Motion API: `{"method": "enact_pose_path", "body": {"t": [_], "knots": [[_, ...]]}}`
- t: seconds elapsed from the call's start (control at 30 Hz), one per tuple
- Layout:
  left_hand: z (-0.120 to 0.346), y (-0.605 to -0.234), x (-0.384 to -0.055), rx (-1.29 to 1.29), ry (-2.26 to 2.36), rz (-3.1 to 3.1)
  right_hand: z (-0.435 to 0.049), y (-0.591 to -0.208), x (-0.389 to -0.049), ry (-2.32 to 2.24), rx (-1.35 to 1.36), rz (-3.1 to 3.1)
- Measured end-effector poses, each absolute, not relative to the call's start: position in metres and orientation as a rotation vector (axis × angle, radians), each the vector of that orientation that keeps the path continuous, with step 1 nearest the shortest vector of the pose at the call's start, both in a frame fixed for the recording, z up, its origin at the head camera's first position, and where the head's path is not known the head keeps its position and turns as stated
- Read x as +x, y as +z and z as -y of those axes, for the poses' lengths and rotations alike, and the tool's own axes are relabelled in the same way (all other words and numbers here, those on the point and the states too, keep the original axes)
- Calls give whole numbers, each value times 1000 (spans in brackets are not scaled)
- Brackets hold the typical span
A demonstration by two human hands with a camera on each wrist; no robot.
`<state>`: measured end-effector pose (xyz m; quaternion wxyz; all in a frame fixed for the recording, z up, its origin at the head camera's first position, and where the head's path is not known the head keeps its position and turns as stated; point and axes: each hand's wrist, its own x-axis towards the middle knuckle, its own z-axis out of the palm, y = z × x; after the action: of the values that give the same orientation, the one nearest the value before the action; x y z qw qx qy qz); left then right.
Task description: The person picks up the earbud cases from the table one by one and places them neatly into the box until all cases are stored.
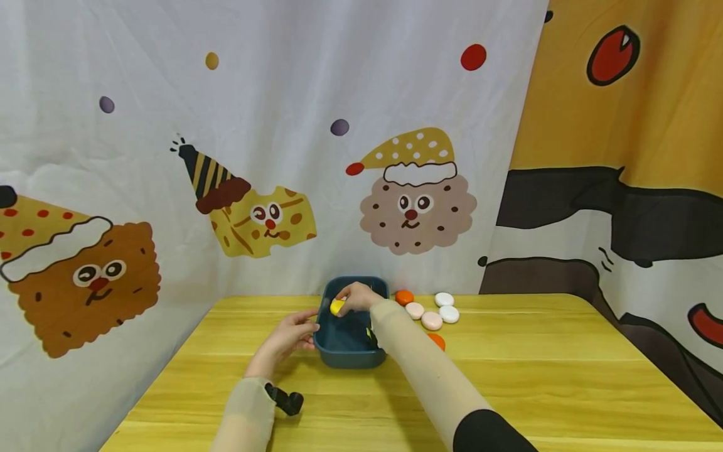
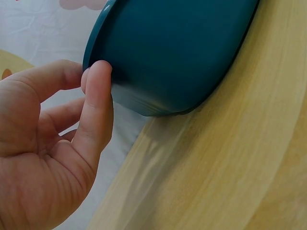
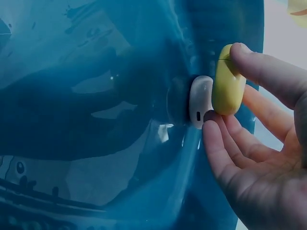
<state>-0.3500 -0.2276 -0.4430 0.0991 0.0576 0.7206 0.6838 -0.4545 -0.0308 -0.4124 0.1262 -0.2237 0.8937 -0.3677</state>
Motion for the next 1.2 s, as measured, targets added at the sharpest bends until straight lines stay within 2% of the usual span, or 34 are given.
{"method": "enact_pose_path", "body": {"t": [0.37,0.7,0.93,1.2], "knots": [[226,-442,-350,187,2036,-2117,26,-408,-449,-1093,-660,-2599],[228,-442,-348,204,2030,-2129,12,-376,-446,-1193,-728,-2500],[228,-444,-348,216,2014,-2148,-15,-350,-447,-1182,-844,-2480],[231,-444,-347,216,1996,-2159,-60,-342,-448,-1166,-830,-2515]]}}
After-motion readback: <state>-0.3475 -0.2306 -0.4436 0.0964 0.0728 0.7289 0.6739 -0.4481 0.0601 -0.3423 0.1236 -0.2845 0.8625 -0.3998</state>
